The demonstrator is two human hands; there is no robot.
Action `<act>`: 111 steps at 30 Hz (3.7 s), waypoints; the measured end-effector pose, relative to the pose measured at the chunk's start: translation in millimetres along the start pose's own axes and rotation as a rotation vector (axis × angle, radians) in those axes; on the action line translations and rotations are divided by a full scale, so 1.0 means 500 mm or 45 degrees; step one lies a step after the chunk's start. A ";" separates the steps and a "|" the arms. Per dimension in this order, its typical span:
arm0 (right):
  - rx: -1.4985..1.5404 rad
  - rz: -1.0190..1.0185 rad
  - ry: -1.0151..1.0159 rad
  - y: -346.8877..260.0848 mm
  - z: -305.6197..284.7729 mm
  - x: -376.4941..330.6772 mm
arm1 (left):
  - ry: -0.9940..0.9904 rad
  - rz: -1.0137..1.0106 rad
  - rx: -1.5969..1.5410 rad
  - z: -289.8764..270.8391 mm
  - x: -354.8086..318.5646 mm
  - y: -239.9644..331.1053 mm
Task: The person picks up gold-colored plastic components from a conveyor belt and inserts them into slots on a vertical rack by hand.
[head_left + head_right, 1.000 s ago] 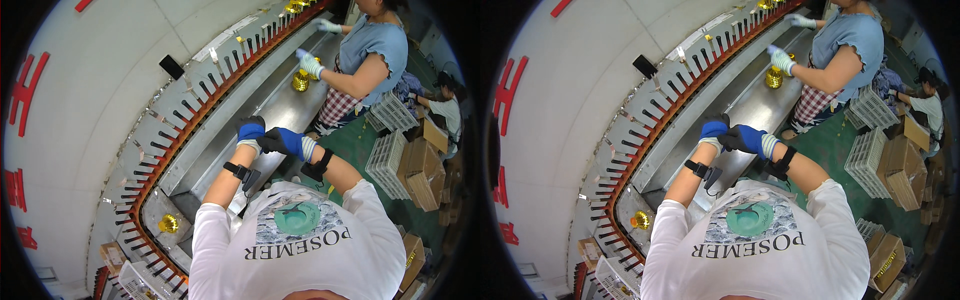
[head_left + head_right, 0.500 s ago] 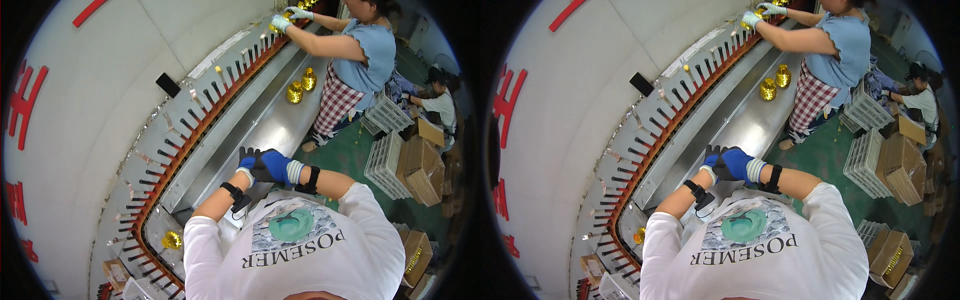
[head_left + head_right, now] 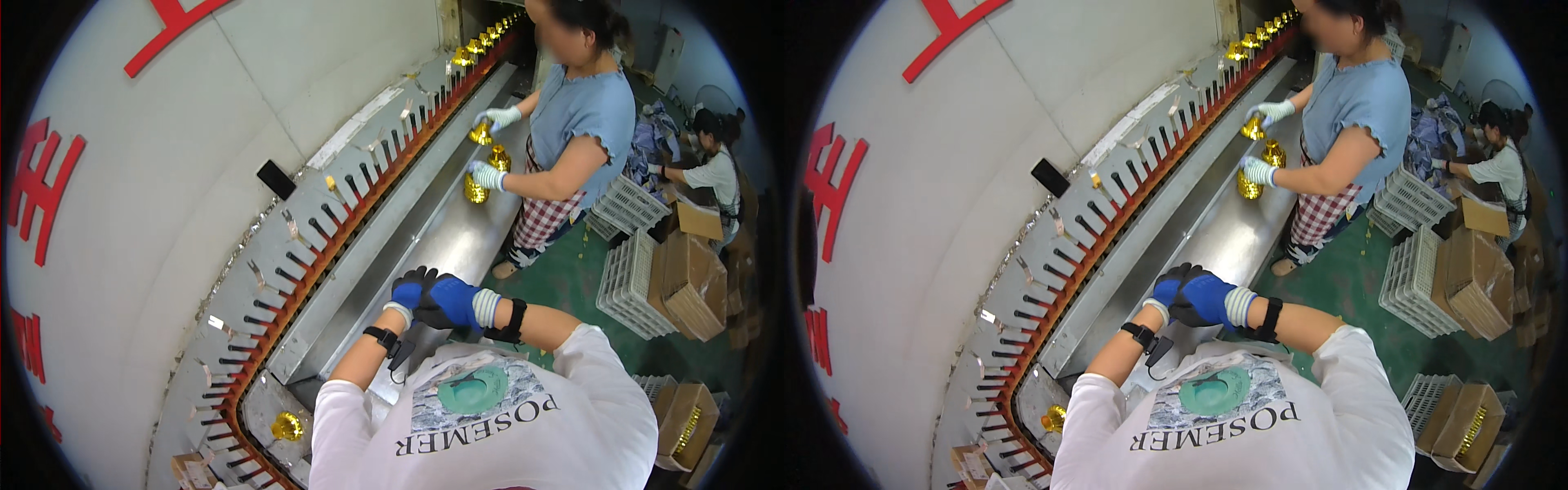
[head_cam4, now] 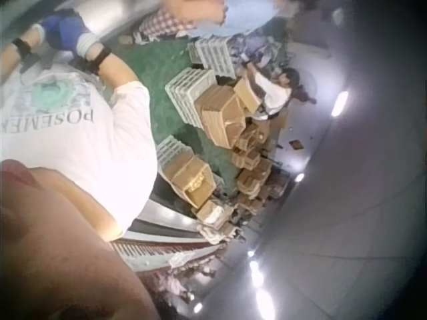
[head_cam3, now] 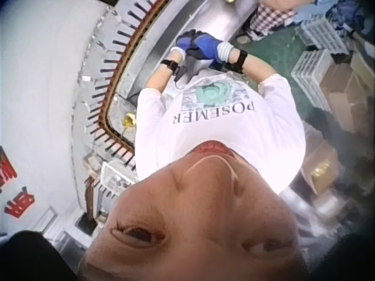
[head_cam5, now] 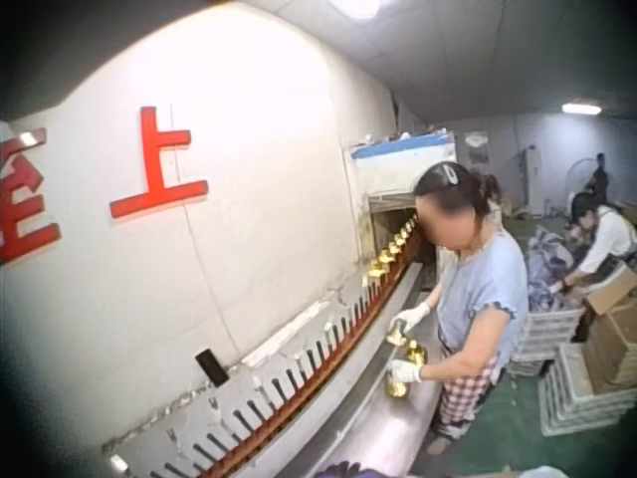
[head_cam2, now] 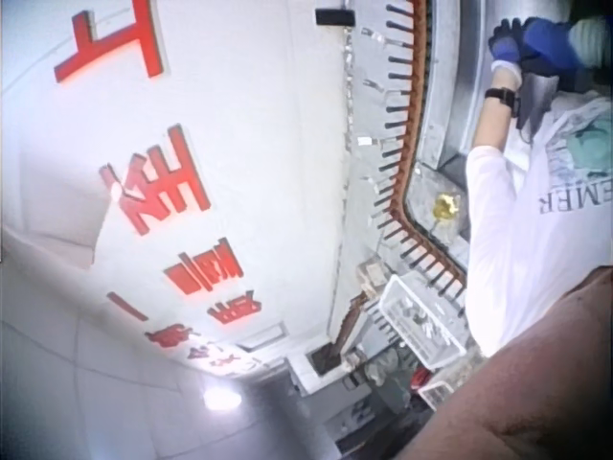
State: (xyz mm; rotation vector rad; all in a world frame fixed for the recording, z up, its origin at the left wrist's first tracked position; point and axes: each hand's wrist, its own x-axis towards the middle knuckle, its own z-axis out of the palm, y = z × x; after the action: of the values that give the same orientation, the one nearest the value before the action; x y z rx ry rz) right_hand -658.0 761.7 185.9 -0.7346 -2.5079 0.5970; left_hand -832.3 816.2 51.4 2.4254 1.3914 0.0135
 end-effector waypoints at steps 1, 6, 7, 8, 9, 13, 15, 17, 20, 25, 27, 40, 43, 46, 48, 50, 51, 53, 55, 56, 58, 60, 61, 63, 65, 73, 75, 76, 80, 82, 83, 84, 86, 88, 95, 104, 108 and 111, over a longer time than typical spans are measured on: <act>0.045 0.075 -0.049 0.010 -0.003 -0.008 | -0.054 -0.017 0.082 -0.017 0.004 0.004; 0.145 0.399 -0.397 -0.004 -0.014 -0.052 | 0.140 0.065 0.234 0.019 -0.060 0.029; 0.163 0.383 -0.365 0.008 -0.014 -0.070 | 0.140 0.046 0.227 0.001 -0.066 0.058; 0.180 0.347 -0.348 0.012 -0.016 -0.074 | 0.141 0.030 0.221 -0.003 -0.065 0.065; 0.162 0.288 -0.240 0.014 -0.018 -0.078 | 0.107 0.032 0.208 -0.008 -0.060 0.072; 0.321 0.365 -0.118 0.058 -0.035 -0.069 | 0.136 0.147 0.225 -0.072 -0.012 0.113; 0.403 0.255 -0.074 0.010 -0.076 -0.031 | 0.147 0.038 0.323 -0.045 0.013 0.128; 0.448 0.507 -0.204 0.015 -0.100 -0.024 | 0.168 0.105 0.613 -0.096 0.016 0.172; 0.420 0.411 -0.146 -0.001 -0.087 -0.026 | -0.056 -0.075 0.796 -0.067 0.038 0.166; 0.200 -0.125 0.119 -0.092 -0.126 -0.016 | 0.027 0.312 -0.297 -0.122 0.019 0.161; 0.030 -0.049 -0.026 -0.101 -0.129 -0.021 | 0.133 0.330 -0.724 -0.120 0.032 0.143; 0.114 0.239 -0.116 -0.095 -0.099 -0.020 | -0.471 0.021 -0.403 0.048 0.016 0.059; -0.205 0.205 -0.252 -0.074 -0.057 -0.010 | -0.380 0.013 -0.396 0.129 0.004 0.039; -0.289 0.284 -0.519 -0.053 -0.082 -0.008 | -0.616 0.012 0.180 0.026 -0.018 0.098; -0.234 0.281 -0.657 -0.040 -0.079 -0.014 | -0.955 -0.174 0.103 -0.044 -0.025 0.153; -0.140 0.259 -0.666 0.017 -0.032 -0.028 | -0.872 -0.098 0.193 -0.065 -0.053 0.162; -0.076 0.236 -0.659 0.039 -0.007 -0.032 | -0.837 -0.061 0.232 -0.073 -0.065 0.163; -0.013 0.213 -0.648 0.040 -0.013 -0.023 | -0.792 -0.006 0.286 -0.089 -0.090 0.167; 0.355 0.478 -0.884 0.019 -0.046 -0.009 | -0.757 0.044 0.316 -0.108 -0.113 0.172; 0.353 0.479 -0.876 0.021 -0.049 -0.009 | -0.746 0.060 0.327 -0.113 -0.122 0.176; 0.871 0.574 -0.959 0.028 -0.047 -0.012 | -0.731 0.072 0.341 -0.103 -0.139 0.167; 0.935 0.572 -0.967 0.052 -0.001 -0.014 | -0.568 0.005 0.255 -0.044 -0.147 0.132; 0.957 0.496 -0.912 0.042 0.008 -0.011 | -0.462 0.001 0.241 -0.053 -0.157 0.134; 0.629 0.367 -0.840 0.021 0.022 -0.013 | -0.540 0.062 0.360 -0.077 -0.166 0.131; 0.458 0.416 -0.853 -0.040 -0.017 0.017 | -0.559 0.042 0.442 -0.094 -0.173 0.129; 0.821 0.737 -0.302 0.018 0.031 -0.031 | -0.374 0.116 0.361 -0.041 -0.121 0.085; 0.999 0.505 -0.354 -0.067 0.027 0.064 | 0.033 0.037 -0.621 0.210 -0.186 -0.171; 1.199 0.289 -0.417 -0.136 0.038 0.117 | 0.261 0.070 -0.997 0.289 -0.270 -0.297; 0.546 0.184 -0.095 -0.036 0.091 0.023 | -0.124 0.097 0.286 0.057 -0.124 0.010; 0.458 0.117 -0.093 -0.034 0.093 0.022 | -0.107 0.105 0.324 0.018 -0.118 0.030; 0.455 0.106 -0.094 -0.037 0.085 0.024 | -0.183 0.042 0.237 0.010 -0.112 0.021; 0.444 0.029 -0.072 -0.038 0.075 0.021 | -0.259 -0.017 0.148 0.002 -0.105 0.012; 0.428 -0.059 -0.058 -0.057 0.027 0.021 | -0.322 -0.083 0.058 0.010 -0.100 -0.017; 0.800 0.389 -0.373 -0.069 -0.022 0.019 | -0.313 -0.063 -0.272 0.045 -0.114 -0.066; 0.596 0.879 -0.075 0.120 0.076 -0.192 | -0.251 -0.480 -0.432 0.130 -0.249 -0.127; 0.311 2.067 -0.305 0.181 0.275 -0.665 | -0.331 -1.018 -0.850 0.293 -0.500 -0.144; 0.289 2.504 -0.384 0.117 0.331 -0.769 | -0.545 -1.042 -0.758 0.351 -0.542 -0.161; 0.348 2.444 -0.275 0.096 0.350 -0.790 | -0.629 -0.995 -0.719 0.383 -0.568 -0.174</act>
State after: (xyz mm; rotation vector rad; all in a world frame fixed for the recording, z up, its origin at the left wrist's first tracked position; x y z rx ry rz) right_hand -434.9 519.5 -97.6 -2.8411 -0.9723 1.4712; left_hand -1018.6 562.6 -109.0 1.2240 1.6883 -0.3129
